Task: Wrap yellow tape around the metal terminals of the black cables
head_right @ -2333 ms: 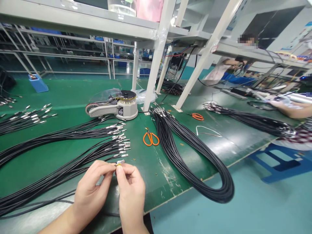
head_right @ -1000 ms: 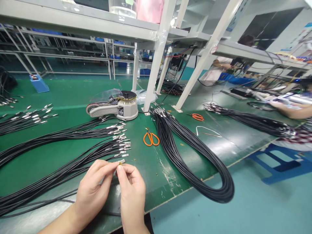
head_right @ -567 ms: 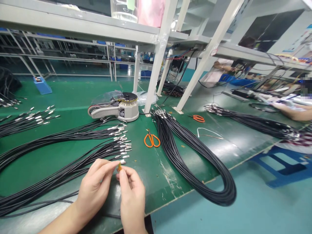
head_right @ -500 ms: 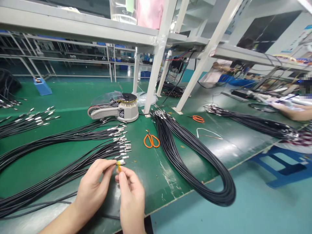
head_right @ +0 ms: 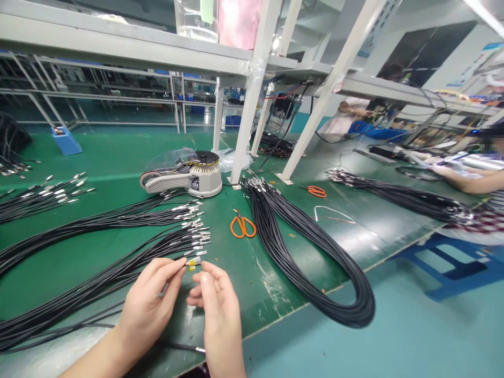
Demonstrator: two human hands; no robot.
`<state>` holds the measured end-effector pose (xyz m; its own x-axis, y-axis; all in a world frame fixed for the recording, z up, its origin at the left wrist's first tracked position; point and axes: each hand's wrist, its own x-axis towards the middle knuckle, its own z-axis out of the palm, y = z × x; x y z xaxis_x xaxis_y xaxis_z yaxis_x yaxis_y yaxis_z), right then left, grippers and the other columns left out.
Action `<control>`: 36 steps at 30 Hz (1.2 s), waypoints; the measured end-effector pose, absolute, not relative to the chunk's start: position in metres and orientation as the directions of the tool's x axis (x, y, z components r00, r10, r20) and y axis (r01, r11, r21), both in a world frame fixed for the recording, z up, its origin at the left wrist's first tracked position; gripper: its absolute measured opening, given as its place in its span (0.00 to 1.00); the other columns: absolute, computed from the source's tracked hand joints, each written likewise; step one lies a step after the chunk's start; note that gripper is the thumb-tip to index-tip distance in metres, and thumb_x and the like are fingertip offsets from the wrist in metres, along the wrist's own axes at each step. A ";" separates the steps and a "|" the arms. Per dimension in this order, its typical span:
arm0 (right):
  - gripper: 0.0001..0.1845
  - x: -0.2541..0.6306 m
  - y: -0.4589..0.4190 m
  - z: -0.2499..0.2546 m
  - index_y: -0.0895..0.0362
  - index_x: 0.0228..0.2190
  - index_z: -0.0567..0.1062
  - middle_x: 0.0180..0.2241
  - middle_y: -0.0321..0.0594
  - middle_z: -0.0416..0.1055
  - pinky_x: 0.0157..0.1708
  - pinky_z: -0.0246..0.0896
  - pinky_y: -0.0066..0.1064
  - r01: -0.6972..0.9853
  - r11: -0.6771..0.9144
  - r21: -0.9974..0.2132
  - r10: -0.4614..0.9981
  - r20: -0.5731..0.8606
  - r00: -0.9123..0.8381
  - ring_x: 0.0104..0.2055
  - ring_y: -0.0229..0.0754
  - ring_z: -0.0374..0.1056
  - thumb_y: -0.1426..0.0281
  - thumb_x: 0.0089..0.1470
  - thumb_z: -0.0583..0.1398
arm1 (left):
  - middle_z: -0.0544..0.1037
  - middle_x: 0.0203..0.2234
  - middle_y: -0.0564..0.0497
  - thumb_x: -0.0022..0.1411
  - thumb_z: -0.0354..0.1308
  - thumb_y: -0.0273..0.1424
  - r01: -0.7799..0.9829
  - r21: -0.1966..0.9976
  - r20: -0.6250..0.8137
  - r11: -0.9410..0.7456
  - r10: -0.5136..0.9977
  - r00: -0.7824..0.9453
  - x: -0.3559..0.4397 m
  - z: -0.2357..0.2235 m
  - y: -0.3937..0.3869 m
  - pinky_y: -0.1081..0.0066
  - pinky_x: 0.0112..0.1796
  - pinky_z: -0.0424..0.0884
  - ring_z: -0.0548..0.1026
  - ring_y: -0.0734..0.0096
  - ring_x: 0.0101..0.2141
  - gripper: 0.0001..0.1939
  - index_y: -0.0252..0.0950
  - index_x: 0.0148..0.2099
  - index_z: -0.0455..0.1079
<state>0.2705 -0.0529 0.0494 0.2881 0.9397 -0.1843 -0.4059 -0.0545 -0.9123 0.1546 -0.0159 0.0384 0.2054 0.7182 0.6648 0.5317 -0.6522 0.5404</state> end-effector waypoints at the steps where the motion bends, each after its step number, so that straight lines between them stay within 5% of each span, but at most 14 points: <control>1: 0.19 0.269 -0.050 0.050 0.58 0.37 0.73 0.30 0.39 0.72 0.29 0.67 0.31 -0.370 -0.052 -0.927 0.941 -0.170 0.293 0.29 0.38 0.66 0.57 0.48 0.61 | 0.73 0.32 0.47 0.62 0.49 0.24 0.533 0.533 0.668 -0.657 0.714 0.213 0.154 0.038 -0.016 0.70 0.35 0.71 0.71 0.71 0.33 0.11 0.36 0.47 0.66; 7: 0.14 0.264 -0.044 0.051 0.58 0.26 0.72 0.24 0.34 0.69 0.27 0.64 0.25 -0.262 -0.039 -0.964 0.950 -0.118 0.290 0.26 0.35 0.64 0.59 0.46 0.62 | 0.73 0.31 0.48 0.62 0.50 0.23 0.509 0.539 0.662 -0.671 0.711 0.237 0.154 0.037 -0.015 0.71 0.34 0.69 0.70 0.71 0.32 0.11 0.35 0.46 0.66; 23: 0.09 0.267 -0.048 0.050 0.59 0.25 0.75 0.22 0.37 0.72 0.29 0.66 0.28 -0.200 -0.009 -0.980 0.933 -0.081 0.352 0.26 0.38 0.68 0.66 0.45 0.63 | 0.70 0.24 0.54 0.62 0.49 0.30 0.453 0.803 0.315 -0.387 0.921 0.229 0.156 0.055 -0.018 0.74 0.29 0.66 0.69 0.74 0.27 0.09 0.38 0.31 0.68; 36: 0.07 0.268 -0.046 0.050 0.59 0.24 0.74 0.23 0.37 0.73 0.26 0.63 0.27 -0.145 -0.019 -0.989 0.936 -0.069 0.346 0.25 0.37 0.67 0.68 0.45 0.61 | 0.68 0.20 0.56 0.59 0.51 0.37 0.330 0.932 0.084 -0.148 0.976 0.202 0.154 0.053 -0.015 0.75 0.20 0.59 0.63 0.77 0.18 0.11 0.37 0.29 0.68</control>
